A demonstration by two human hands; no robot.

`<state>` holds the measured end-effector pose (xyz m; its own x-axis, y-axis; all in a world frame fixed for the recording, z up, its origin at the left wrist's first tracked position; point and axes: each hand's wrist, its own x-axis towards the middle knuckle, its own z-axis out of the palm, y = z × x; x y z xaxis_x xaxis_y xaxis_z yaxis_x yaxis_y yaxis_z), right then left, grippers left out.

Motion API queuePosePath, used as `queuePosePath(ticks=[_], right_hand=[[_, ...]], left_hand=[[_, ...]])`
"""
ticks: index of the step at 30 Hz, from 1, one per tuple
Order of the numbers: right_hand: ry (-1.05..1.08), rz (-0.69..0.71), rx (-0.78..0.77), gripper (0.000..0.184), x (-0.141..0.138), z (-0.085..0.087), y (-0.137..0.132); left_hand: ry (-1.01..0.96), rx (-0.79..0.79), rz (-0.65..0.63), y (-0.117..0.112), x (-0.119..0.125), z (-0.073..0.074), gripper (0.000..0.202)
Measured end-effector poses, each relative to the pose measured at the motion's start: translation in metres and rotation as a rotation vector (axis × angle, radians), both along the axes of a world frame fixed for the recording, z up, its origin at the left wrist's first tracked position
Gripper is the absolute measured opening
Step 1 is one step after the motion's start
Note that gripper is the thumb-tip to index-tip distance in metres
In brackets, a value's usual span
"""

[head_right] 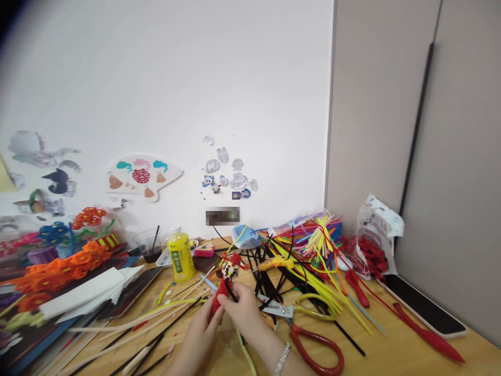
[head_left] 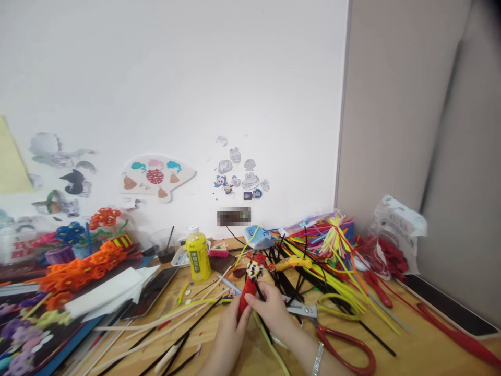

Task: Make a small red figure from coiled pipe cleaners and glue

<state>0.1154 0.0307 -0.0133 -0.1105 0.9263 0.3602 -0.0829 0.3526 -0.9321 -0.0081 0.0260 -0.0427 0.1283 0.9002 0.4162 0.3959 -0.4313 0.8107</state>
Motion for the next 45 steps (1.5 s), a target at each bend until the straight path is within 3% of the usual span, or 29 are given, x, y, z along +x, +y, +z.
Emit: queuePosePath(ticks=[9,18,27,34,45], right_hand=[[0.058,0.072,0.02,0.036,0.003,-0.014,0.01],[-0.01,0.025,0.08,0.035,0.003,-0.01,0.005],[0.008,0.095,0.041,0.037,0.007,-0.01,0.007],[-0.201,0.016,0.214,0.026,0.008,-0.003,-0.002],[-0.17,-0.133,0.187,0.024,0.003,-0.005,-0.005]], left_hand=[[-0.029,-0.009,0.001,-0.005,0.003,0.006,0.026],[-0.022,-0.017,0.003,-0.007,0.004,0.005,0.027],[-0.089,-0.043,-0.034,-0.006,0.005,0.004,0.03],[-0.066,0.008,-0.011,-0.007,0.004,0.005,0.031],[0.003,0.039,-0.021,-0.012,0.004,0.006,0.032]])
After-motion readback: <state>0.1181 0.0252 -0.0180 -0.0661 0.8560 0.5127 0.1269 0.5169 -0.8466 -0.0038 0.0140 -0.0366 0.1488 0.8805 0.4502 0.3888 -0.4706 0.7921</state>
